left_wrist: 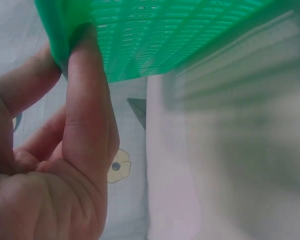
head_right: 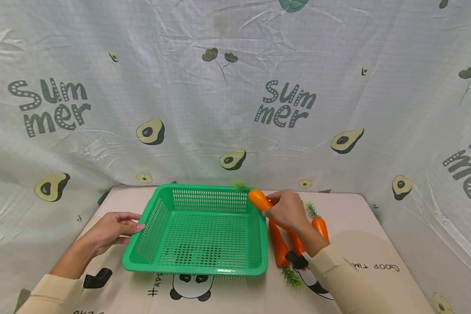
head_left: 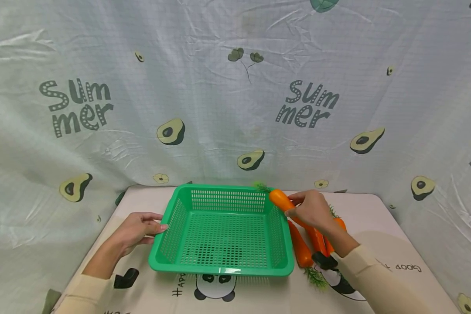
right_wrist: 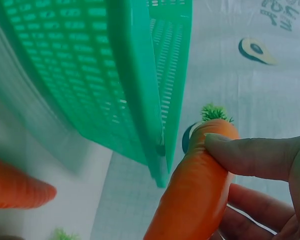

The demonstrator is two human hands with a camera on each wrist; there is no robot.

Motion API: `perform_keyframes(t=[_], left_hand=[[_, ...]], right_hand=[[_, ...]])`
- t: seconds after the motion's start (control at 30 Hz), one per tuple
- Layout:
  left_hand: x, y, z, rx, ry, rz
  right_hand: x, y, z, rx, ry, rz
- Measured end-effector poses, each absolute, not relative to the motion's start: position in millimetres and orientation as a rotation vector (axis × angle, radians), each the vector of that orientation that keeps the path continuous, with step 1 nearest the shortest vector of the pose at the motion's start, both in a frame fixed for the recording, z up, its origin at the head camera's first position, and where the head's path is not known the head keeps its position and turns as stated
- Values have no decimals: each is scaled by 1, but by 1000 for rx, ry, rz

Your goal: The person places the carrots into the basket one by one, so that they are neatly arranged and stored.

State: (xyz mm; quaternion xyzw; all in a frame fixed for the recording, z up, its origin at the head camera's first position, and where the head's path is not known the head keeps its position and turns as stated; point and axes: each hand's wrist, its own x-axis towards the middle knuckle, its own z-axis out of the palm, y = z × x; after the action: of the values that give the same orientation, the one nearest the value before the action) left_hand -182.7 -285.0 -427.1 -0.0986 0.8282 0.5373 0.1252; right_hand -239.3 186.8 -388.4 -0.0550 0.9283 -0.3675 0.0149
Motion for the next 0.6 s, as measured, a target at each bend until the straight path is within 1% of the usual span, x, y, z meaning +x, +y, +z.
perform_keyframes(t=[0.6], left_hand=[[-183,-284,-427,-289,2410,1582]], right_hand=[[-245,153,-390,-336,2903,-1143]])
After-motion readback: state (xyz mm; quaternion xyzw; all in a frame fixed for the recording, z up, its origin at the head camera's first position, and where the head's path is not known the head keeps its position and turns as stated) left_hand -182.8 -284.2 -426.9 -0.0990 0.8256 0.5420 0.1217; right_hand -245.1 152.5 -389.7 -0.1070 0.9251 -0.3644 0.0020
